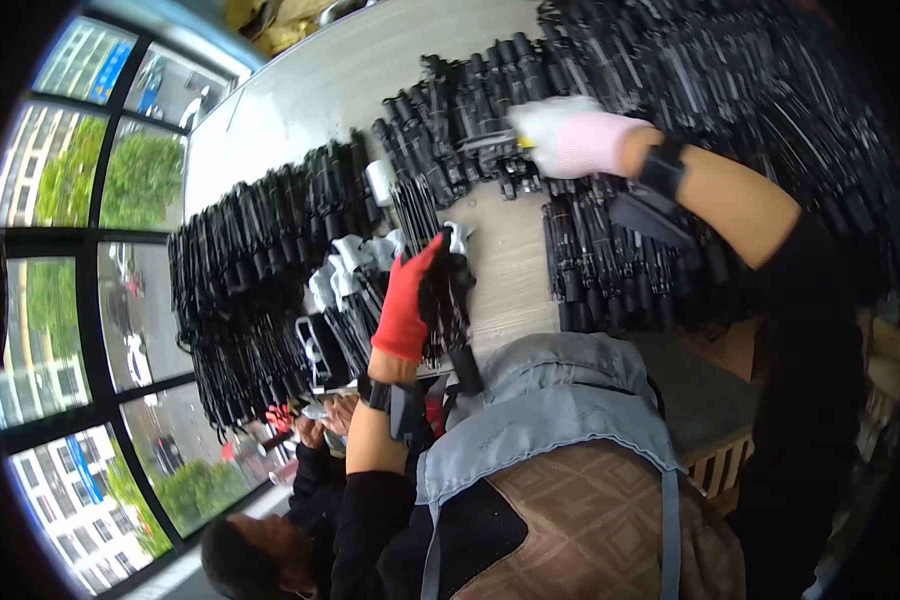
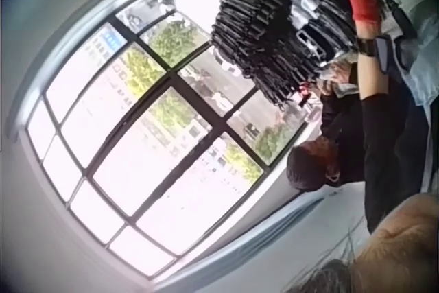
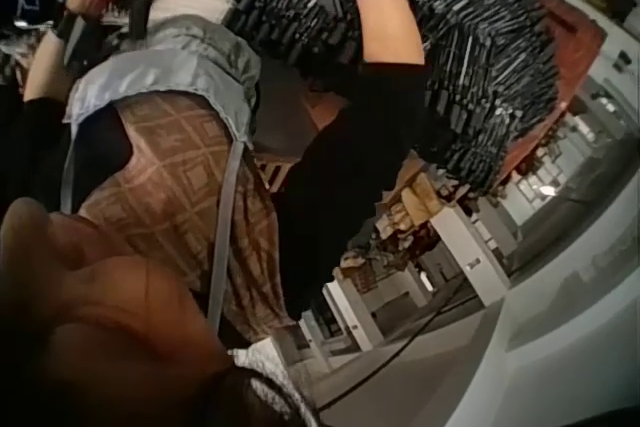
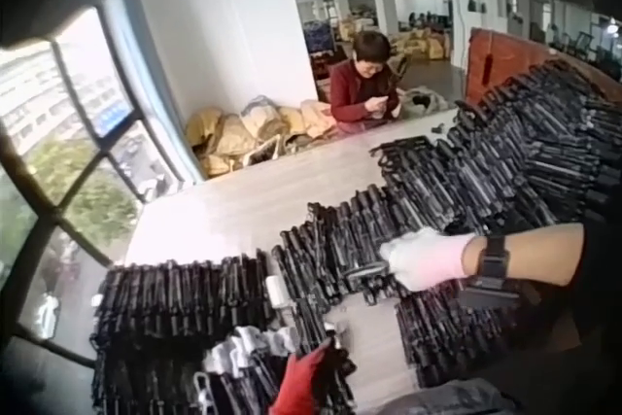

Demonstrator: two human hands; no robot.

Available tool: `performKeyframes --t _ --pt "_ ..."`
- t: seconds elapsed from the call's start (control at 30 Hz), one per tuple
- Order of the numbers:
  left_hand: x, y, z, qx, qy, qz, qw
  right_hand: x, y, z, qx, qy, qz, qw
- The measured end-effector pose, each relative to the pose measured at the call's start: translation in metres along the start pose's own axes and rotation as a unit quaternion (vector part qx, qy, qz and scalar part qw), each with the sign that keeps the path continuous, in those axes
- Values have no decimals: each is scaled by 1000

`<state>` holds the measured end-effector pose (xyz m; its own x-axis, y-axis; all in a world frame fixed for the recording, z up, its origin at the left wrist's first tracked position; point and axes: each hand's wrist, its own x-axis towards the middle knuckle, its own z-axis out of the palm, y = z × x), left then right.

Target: The person picks up umbrella frames, cuts the rubber bands holding them with pliers, and opens the frames to inspect them. After closing each frame, they wrap a new rubber band around it, trim the excess with pliers, and place it back on the table.

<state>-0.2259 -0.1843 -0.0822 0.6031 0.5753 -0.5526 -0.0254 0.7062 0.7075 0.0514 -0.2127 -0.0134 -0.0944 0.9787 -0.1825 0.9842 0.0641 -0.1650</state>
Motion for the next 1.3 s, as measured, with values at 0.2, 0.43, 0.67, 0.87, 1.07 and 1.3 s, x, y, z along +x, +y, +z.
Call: performKeyframes --t 0.2,0.43,0.67,0.87,1.07,1.3 --pt "-17 -24 3 -168 -2 56 984 -80 -61 34 281 -172 112 938" --pt "-22 -41 -4 -199 28 64 977 -103 -144 55 325 -224 92 914" --pt "-30 -40 7 -152 100 97 979 -103 -157 57 265 -226 105 931" --pt "-36 -40 18 -133 137 115 975 -98 -154 47 261 -274 110 919" --pt "-30 -46 13 -64 163 148 973 -76 -141 28 222 -333 18 916" --pt "-28 -44 -57 -257 204 138 935 -11 -89 132 508 -399 4 763"
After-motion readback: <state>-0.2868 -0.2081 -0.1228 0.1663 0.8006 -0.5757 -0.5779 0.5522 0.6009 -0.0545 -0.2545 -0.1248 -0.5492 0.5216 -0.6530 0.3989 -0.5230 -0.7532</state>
